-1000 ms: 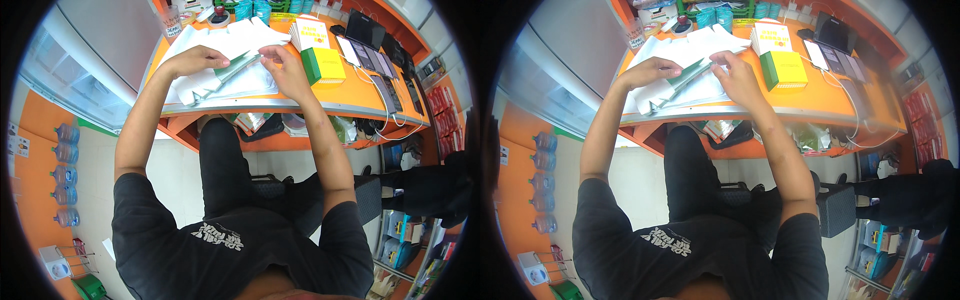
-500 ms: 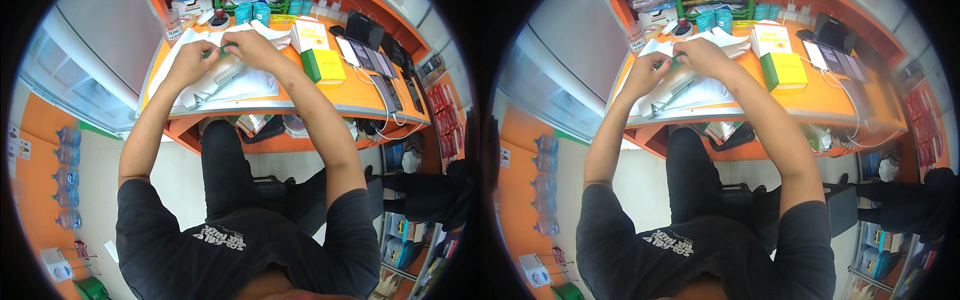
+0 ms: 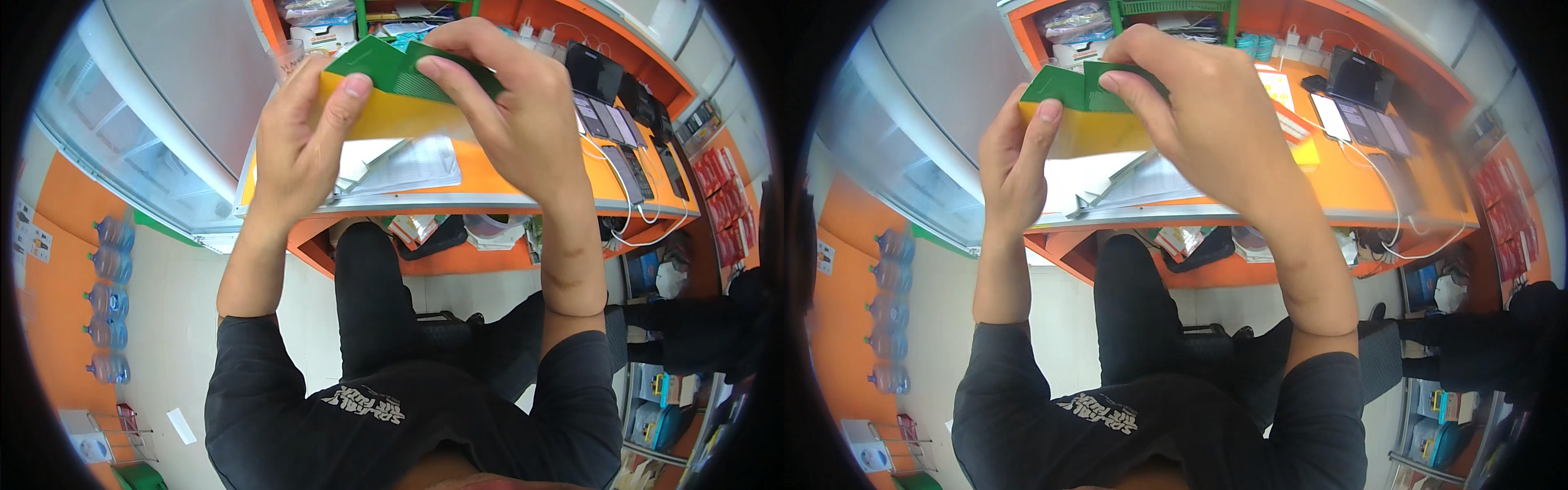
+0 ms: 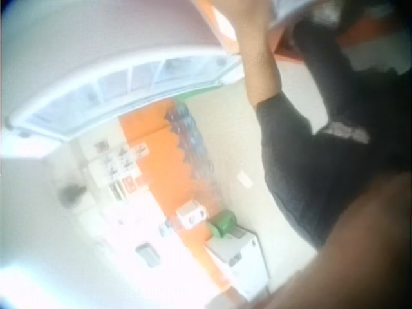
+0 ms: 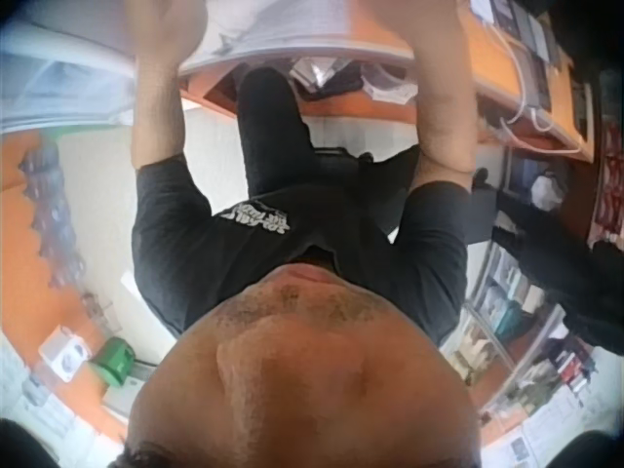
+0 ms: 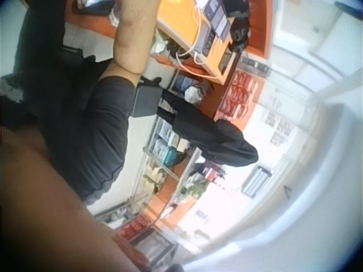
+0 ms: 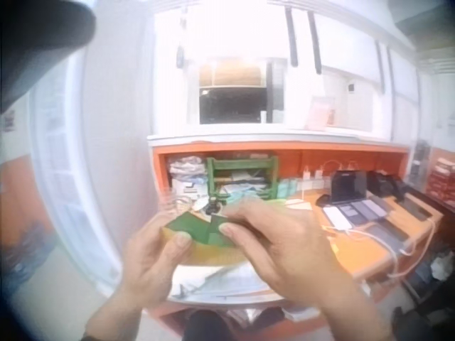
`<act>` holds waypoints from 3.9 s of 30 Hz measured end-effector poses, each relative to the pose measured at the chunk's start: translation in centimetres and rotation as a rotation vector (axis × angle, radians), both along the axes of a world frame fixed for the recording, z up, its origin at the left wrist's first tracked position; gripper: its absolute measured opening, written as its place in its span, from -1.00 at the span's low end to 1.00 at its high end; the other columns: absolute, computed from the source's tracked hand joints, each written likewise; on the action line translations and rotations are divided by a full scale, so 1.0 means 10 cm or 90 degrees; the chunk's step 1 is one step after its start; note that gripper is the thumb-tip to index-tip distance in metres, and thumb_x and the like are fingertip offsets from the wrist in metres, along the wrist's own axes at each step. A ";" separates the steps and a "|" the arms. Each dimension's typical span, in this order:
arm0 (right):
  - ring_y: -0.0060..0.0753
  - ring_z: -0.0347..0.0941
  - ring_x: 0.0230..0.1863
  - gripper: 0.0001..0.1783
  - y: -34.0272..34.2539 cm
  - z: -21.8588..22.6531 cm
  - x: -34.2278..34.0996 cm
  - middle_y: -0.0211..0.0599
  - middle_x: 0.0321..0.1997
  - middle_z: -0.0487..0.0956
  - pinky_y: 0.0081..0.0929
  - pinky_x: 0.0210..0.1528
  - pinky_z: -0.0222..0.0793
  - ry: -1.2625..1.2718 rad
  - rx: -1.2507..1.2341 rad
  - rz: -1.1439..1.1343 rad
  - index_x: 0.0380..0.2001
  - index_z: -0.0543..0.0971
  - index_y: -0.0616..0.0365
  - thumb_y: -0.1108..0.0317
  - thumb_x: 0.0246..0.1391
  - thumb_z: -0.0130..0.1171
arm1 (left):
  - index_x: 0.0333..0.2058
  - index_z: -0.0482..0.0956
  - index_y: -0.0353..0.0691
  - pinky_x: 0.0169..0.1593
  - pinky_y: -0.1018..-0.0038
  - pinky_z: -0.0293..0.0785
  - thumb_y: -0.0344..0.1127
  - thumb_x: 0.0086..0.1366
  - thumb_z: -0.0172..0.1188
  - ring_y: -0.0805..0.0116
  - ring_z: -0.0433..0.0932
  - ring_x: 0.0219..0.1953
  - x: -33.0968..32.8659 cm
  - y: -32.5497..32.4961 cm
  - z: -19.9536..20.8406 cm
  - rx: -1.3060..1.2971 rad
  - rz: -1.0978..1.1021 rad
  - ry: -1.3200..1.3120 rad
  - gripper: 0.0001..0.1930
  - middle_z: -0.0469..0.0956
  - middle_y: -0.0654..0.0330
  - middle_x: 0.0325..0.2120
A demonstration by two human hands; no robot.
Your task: The person assembles small rectangular boxes from flat cardboard pieces. They fold the flaps, align the edges, and secure the boxes using adhesive tape. The person handles multiple boxes sequentially, moving between a counter and a low stool.
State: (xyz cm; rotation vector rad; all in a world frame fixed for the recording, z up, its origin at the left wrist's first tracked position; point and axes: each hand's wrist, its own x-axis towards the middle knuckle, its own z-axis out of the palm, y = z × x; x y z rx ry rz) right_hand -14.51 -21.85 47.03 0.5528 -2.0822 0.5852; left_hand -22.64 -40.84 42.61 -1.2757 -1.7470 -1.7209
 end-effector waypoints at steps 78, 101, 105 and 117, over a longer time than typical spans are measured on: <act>-0.21 0.57 0.01 -0.85 0.39 -3.32 1.26 -0.15 0.06 0.59 -0.41 -0.01 0.49 -0.196 -0.548 -0.184 -0.24 0.57 0.23 0.47 0.11 0.28 | -0.06 0.52 -0.40 -0.04 0.59 0.52 -0.45 0.31 0.26 0.50 0.63 -0.18 0.74 0.92 -2.58 -0.118 -0.281 -0.791 -0.74 0.66 0.14 -0.22; -0.38 0.54 0.06 -0.85 0.28 -3.02 1.39 -0.14 0.12 0.56 -0.41 0.09 0.51 -0.304 -0.613 -0.181 -0.20 0.59 0.35 0.47 0.25 0.17 | -0.13 0.66 -0.40 -0.12 0.62 0.47 -0.44 0.25 0.35 0.54 0.58 -0.23 1.13 0.98 -2.77 -0.169 -0.225 -0.547 -0.77 0.67 0.18 -0.24; -0.38 0.56 -0.03 -0.85 0.27 -3.02 1.39 -0.12 0.07 0.58 -0.44 0.01 0.51 -0.285 -0.625 -0.154 -0.20 0.60 0.35 0.48 0.22 0.18 | -0.13 0.66 -0.41 -0.12 0.62 0.47 -0.44 0.24 0.35 0.55 0.58 -0.24 1.14 1.00 -2.75 -0.167 -0.220 -0.533 -0.76 0.67 0.18 -0.24; 0.02 0.31 0.25 -0.62 0.22 -3.07 1.44 -0.05 0.28 0.35 -0.19 0.25 0.26 -0.305 -0.360 -0.152 -0.01 0.54 0.24 0.40 0.09 0.25 | -0.06 0.64 -0.42 -0.10 0.60 0.55 -0.37 0.31 0.30 0.52 0.57 -0.26 1.10 1.08 -2.80 -0.031 -0.137 -0.626 -0.72 0.64 0.20 -0.22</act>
